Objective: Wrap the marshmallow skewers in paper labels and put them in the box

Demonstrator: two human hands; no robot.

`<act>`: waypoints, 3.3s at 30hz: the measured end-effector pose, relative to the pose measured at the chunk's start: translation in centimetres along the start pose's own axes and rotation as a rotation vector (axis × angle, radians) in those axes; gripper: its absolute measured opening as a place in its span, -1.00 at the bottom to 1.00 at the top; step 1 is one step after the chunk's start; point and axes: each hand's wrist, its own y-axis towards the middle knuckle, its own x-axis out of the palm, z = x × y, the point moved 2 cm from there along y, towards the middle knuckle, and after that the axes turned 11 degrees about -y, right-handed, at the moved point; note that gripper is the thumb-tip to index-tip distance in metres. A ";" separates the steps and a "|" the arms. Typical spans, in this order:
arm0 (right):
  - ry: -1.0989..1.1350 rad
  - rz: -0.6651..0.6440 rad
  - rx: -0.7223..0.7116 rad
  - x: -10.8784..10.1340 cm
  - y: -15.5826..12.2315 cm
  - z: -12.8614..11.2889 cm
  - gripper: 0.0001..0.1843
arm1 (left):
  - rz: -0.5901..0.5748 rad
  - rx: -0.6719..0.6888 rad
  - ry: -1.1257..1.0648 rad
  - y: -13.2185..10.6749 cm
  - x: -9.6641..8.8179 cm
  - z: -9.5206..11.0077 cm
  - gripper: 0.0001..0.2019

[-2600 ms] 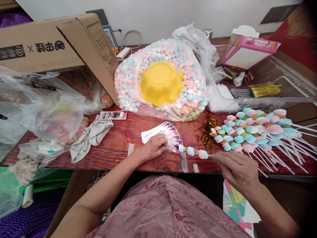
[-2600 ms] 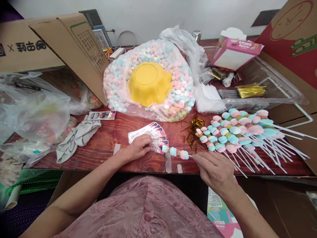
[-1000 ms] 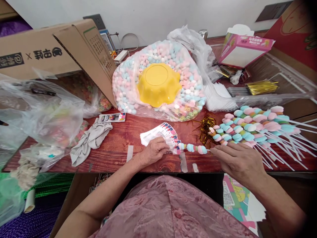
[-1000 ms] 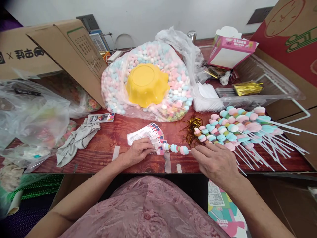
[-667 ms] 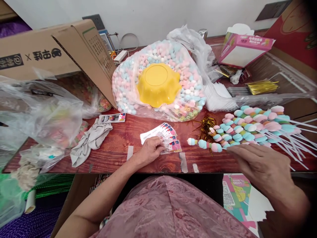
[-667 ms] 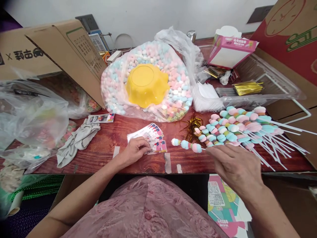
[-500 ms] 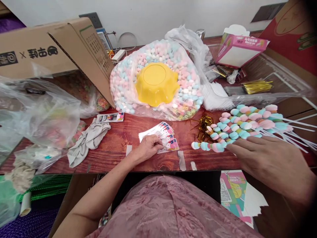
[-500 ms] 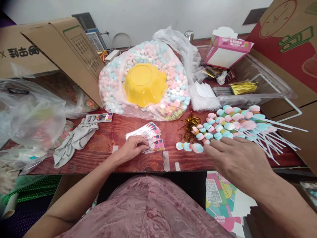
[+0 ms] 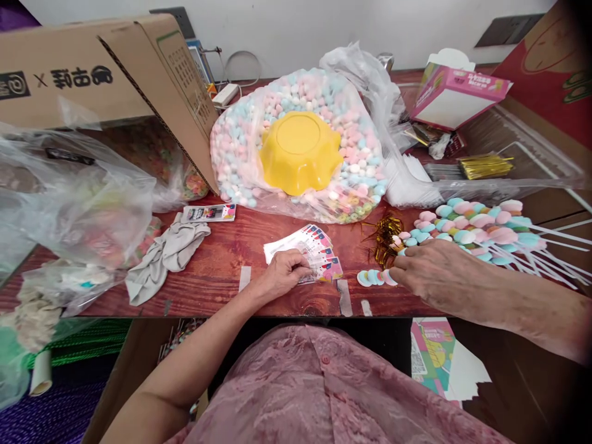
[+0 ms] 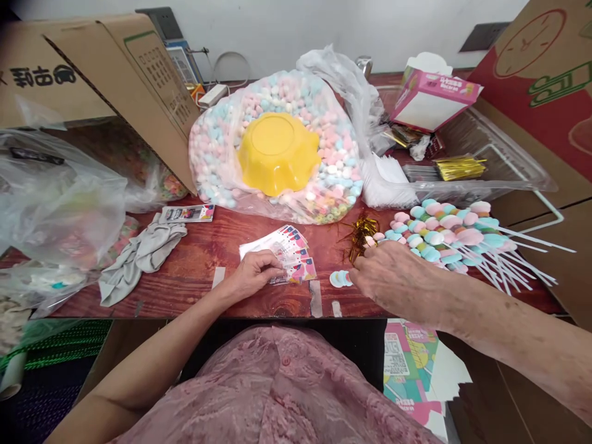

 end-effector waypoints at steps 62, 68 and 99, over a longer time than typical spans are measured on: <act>0.993 0.825 1.245 4.0 -1.7 -5.8 -0.87 | 0.045 0.411 0.703 -0.9 -0.3 2.7 -0.76; 1.216 0.796 1.144 4.7 0.1 -8.4 -0.91 | 0.050 0.118 0.474 -1.5 1.4 0.6 -0.81; 1.155 0.751 0.895 5.0 5.9 -10.5 -0.81 | 0.102 0.296 0.273 -2.4 2.1 1.1 -0.86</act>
